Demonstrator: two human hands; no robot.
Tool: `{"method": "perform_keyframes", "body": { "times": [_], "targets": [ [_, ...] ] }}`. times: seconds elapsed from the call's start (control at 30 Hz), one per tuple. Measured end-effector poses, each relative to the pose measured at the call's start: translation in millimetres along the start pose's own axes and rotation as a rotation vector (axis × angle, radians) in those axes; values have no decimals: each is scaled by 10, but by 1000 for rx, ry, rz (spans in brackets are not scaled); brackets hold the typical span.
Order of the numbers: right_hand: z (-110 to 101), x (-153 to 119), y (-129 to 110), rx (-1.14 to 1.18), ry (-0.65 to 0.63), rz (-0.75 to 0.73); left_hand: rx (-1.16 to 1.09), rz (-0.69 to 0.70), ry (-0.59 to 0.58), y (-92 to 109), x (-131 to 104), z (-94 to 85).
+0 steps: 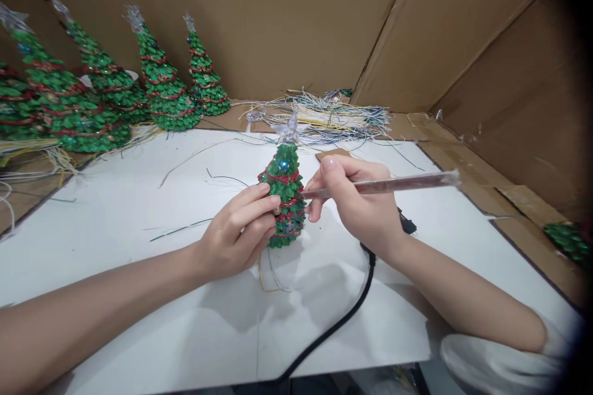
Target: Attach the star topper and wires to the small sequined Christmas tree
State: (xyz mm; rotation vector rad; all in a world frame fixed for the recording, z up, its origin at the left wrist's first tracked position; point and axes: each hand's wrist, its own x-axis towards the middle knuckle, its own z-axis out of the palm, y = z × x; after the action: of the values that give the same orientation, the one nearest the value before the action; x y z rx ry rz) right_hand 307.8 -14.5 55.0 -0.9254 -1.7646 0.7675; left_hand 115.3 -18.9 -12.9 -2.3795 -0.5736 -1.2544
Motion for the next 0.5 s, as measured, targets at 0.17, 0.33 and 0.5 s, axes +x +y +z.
{"method": "perform_keyframes", "body": {
  "times": [0.17,0.33,0.5],
  "targets": [
    [25,5,56,154,21,115,-21,1,-2,-4,-22,1],
    [70,-21,103,250,51,169,-29,-15,-13,-14,-33,-2],
    [45,-101,130,-237,112,-413,-25,-15,-20,-10,-23,-8]
  ]
}}
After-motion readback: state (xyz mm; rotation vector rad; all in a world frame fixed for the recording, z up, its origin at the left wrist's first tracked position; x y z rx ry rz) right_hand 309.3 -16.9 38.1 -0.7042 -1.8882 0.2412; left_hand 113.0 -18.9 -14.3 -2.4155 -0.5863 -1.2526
